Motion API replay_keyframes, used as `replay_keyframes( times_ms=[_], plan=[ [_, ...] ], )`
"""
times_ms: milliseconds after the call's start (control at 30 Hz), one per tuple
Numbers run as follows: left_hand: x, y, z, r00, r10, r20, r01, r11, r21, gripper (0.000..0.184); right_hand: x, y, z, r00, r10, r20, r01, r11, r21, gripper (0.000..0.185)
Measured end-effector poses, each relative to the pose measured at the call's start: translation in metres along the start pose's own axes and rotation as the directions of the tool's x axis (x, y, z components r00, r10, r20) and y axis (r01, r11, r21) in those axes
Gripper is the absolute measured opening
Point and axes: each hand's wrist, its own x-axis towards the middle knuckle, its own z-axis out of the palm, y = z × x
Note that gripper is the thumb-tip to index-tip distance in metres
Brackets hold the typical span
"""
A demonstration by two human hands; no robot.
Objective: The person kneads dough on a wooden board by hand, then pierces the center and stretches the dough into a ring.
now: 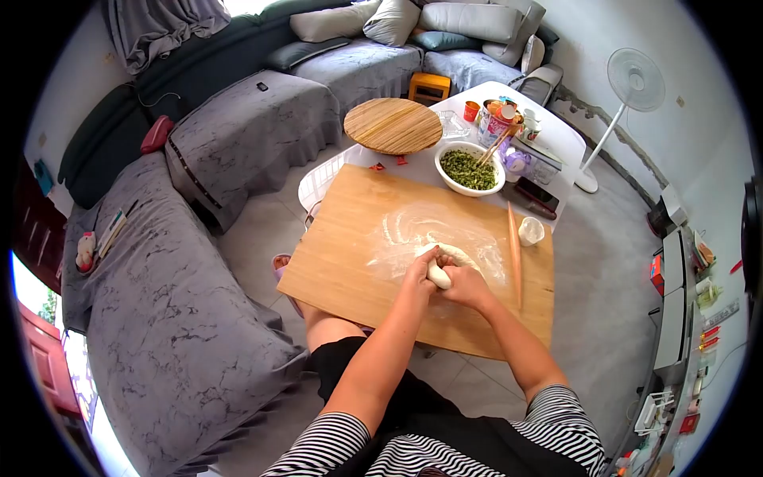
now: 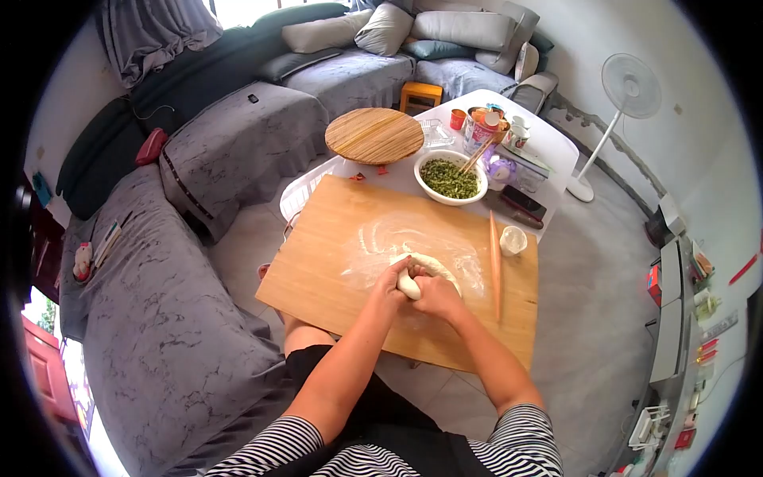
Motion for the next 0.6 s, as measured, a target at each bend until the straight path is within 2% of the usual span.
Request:
replay_keyframes(
  times_ms=[33,100,133,200,233,300,333,400,433,467,500,533,567,600],
  plan=[
    [-0.003,0.0,0.004,1.0,-0.001,0.002,0.001,1.0,0.002,0.016,-0.002,0.002,-0.001,1.0,0.001,-0.003,-0.001,1.0,-0.001,0.033],
    [-0.007,-0.002,0.013,0.997,-0.051,-0.059,0.058,0.99,0.128,0.015,-0.01,0.007,-0.005,0.981,-0.155,-0.113,0.135,0.977,-0.165,0.027],
    [-0.006,0.001,0.013,0.997,-0.057,-0.055,0.064,0.99,0.128,0.015,-0.013,0.007,-0.008,0.982,-0.15,-0.114,0.129,0.977,-0.169,0.027],
    [-0.008,0.006,0.012,0.969,-0.02,0.247,0.05,0.992,-0.115,0.016,-0.024,0.006,-0.014,0.985,-0.046,-0.165,0.029,0.994,-0.101,0.022],
    [-0.009,0.002,0.015,0.967,-0.026,0.252,0.057,0.992,-0.117,0.016,-0.025,0.008,-0.014,0.985,-0.04,-0.166,0.022,0.994,-0.107,0.022],
    [-0.012,-0.002,0.02,0.925,0.222,0.31,-0.215,0.975,-0.055,0.021,-0.022,0.014,-0.01,0.988,0.055,-0.142,-0.063,0.997,-0.051,0.031],
    [-0.009,-0.002,0.015,0.888,0.218,0.404,-0.201,0.976,-0.083,0.015,-0.021,0.017,-0.009,0.989,0.056,-0.14,-0.063,0.997,-0.05,0.031],
    [-0.012,-0.011,0.017,0.892,0.262,0.369,-0.247,0.965,-0.088,0.012,-0.015,0.02,-0.008,0.99,-0.01,-0.138,0.037,0.981,0.192,0.034],
    [-0.017,-0.015,0.021,0.893,0.302,0.333,-0.288,0.953,-0.092,0.01,-0.011,0.021,-0.005,0.99,-0.013,-0.137,0.041,0.979,0.197,0.034],
    [-0.022,-0.018,0.025,0.895,0.303,0.328,-0.29,0.953,-0.088,0.01,-0.005,0.021,-0.002,0.988,-0.054,-0.146,0.104,0.928,0.359,0.035],
    [-0.028,-0.02,0.031,0.887,0.367,0.281,-0.388,0.921,0.022,0.015,-0.002,0.019,0.0,0.983,-0.089,-0.163,0.161,0.845,0.509,0.036],
    [-0.031,-0.022,0.034,0.87,0.429,0.242,-0.468,0.873,0.138,0.021,-0.001,0.017,0.001,0.993,-0.052,-0.103,0.101,0.823,0.559,0.035],
    [-0.026,-0.021,0.03,0.875,0.42,0.238,-0.46,0.876,0.146,0.021,-0.002,0.019,0.004,0.994,-0.042,-0.103,0.093,0.82,0.565,0.035],
    [-0.018,-0.016,0.023,0.921,0.345,0.179,-0.36,0.931,0.06,0.022,-0.002,0.022,0.007,0.993,-0.046,-0.105,0.089,0.883,0.461,0.033]
  ],
)
